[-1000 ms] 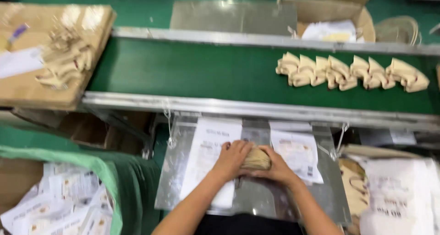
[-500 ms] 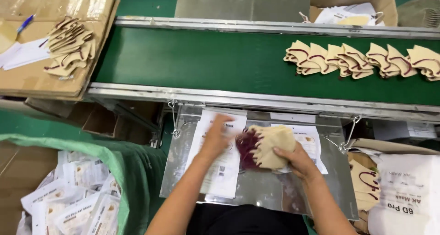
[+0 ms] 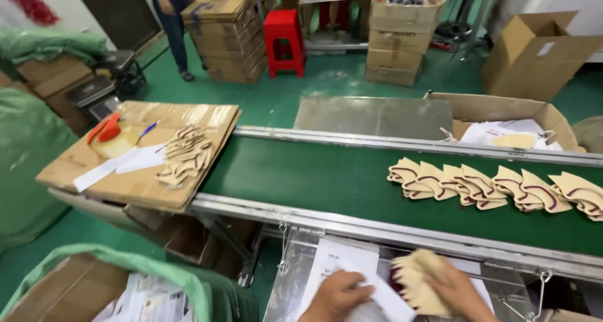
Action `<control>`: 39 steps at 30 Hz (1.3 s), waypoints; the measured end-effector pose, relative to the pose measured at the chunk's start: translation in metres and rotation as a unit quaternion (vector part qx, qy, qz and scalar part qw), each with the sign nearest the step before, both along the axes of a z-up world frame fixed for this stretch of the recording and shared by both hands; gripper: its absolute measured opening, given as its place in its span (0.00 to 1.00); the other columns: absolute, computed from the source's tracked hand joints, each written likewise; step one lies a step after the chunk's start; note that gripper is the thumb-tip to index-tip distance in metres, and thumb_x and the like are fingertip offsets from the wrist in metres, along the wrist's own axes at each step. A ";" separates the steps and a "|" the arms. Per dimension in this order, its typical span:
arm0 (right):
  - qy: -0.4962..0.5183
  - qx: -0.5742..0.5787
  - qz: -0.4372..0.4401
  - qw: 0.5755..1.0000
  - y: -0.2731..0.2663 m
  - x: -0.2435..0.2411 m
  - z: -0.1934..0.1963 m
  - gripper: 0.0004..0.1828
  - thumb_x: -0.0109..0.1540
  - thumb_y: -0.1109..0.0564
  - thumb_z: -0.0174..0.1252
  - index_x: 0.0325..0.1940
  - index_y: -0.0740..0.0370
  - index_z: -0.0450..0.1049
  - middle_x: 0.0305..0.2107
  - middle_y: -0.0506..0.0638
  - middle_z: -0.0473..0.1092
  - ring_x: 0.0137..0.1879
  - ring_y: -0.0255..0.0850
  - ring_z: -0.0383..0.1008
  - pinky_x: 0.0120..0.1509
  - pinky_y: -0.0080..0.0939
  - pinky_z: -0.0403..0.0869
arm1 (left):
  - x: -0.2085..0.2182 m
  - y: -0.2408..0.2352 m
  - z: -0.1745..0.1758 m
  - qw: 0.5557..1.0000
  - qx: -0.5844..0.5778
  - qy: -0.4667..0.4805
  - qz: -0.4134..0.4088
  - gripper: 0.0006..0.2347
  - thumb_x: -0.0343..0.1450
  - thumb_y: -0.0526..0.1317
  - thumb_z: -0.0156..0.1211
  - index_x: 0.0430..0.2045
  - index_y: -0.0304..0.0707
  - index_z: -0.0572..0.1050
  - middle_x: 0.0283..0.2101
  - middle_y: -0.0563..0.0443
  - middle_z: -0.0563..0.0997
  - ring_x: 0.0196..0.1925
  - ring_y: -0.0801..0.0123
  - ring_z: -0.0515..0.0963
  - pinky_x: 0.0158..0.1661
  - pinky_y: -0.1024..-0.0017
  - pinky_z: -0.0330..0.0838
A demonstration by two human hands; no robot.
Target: The recorder is packaging face masks by counting them, stacking them, and placing them into individual plastic packets at a conveyor belt workstation.
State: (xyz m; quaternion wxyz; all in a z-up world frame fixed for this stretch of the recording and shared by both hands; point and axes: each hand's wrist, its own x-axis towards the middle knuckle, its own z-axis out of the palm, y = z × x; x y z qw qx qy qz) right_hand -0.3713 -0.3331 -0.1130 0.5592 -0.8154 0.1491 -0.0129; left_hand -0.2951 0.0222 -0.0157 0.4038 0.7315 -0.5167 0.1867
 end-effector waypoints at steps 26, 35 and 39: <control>-0.006 0.275 0.126 0.953 0.034 -0.006 0.173 0.28 0.53 0.69 0.63 0.58 0.65 0.73 0.51 0.57 0.76 0.57 0.46 0.77 0.59 0.47 0.77 | 0.006 -0.025 0.066 0.963 0.055 0.189 -0.183 0.09 0.62 0.30 0.66 0.35 0.38 0.80 0.47 0.49 0.79 0.48 0.57 0.81 0.48 0.66 0.77; 0.042 -0.081 0.163 0.982 0.074 0.021 0.197 0.26 0.53 0.64 0.67 0.56 0.58 0.76 0.45 0.54 0.80 0.52 0.45 0.80 0.56 0.44 0.78 | -0.013 -0.039 0.083 0.952 0.118 0.236 -0.157 0.07 0.65 0.35 0.69 0.34 0.42 0.83 0.37 0.53 0.78 0.42 0.61 0.80 0.43 0.67 0.76; -0.028 -0.233 0.186 0.954 0.086 0.030 0.240 0.20 0.54 0.54 0.70 0.49 0.58 0.76 0.37 0.57 0.80 0.46 0.51 0.81 0.49 0.46 0.77 | -0.019 -0.045 0.092 0.983 0.062 0.159 -0.064 0.06 0.63 0.34 0.69 0.31 0.43 0.83 0.37 0.51 0.77 0.42 0.59 0.78 0.42 0.64 0.73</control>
